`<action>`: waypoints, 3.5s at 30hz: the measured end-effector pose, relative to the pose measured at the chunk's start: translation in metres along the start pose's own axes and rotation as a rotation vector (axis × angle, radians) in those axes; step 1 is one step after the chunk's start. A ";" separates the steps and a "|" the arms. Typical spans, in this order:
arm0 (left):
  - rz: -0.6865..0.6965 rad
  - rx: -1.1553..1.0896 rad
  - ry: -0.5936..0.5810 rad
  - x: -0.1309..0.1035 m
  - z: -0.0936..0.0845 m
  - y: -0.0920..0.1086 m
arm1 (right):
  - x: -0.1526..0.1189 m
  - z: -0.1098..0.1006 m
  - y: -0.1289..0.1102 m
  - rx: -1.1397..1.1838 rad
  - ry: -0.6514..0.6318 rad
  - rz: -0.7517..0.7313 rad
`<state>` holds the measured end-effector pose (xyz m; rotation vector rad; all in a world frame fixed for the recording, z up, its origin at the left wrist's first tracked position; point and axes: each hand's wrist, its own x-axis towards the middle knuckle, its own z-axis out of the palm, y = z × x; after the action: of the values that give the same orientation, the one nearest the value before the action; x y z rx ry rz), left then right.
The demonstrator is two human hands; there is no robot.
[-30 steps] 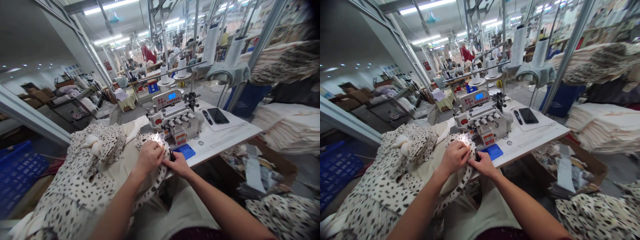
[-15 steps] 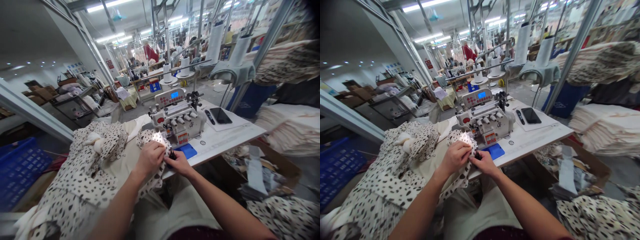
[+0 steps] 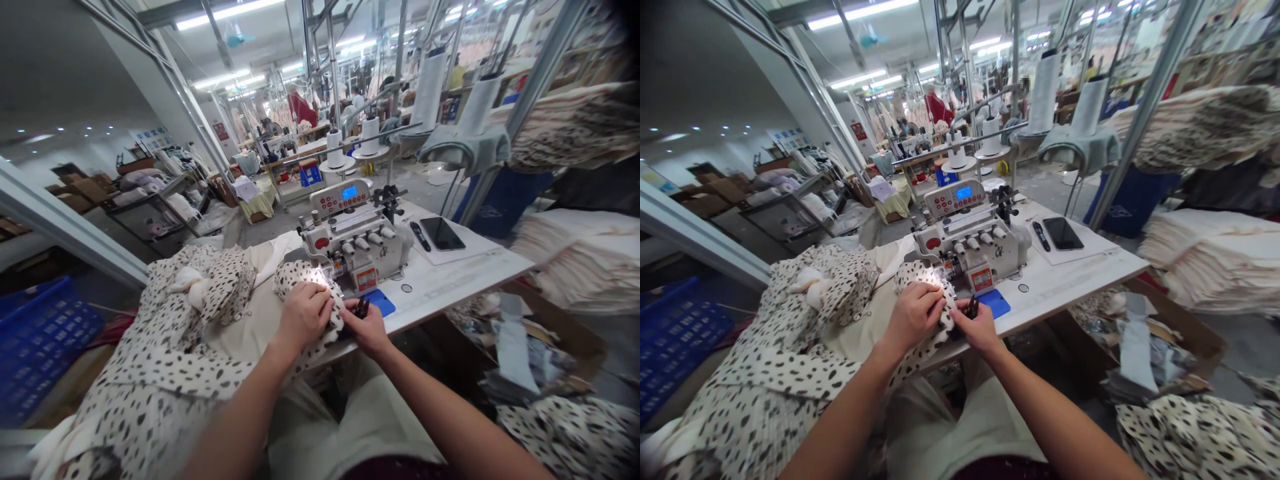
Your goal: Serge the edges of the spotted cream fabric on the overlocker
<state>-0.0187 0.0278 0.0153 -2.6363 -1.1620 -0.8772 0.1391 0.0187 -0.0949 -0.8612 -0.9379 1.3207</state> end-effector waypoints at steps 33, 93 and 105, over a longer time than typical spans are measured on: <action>-0.705 -0.594 -0.359 -0.132 0.014 0.078 | -0.003 -0.011 -0.004 0.091 -0.308 0.126; -0.830 -0.780 0.287 -0.065 0.036 0.050 | -0.003 -0.002 -0.010 -0.164 -0.200 -0.067; -0.692 -0.600 0.136 -0.054 0.021 0.054 | -0.001 -0.003 -0.009 -0.155 -0.178 -0.069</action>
<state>0.0010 -0.0370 -0.0263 -2.4930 -2.0920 -1.7194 0.1458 0.0170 -0.0880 -0.8304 -1.2120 1.2929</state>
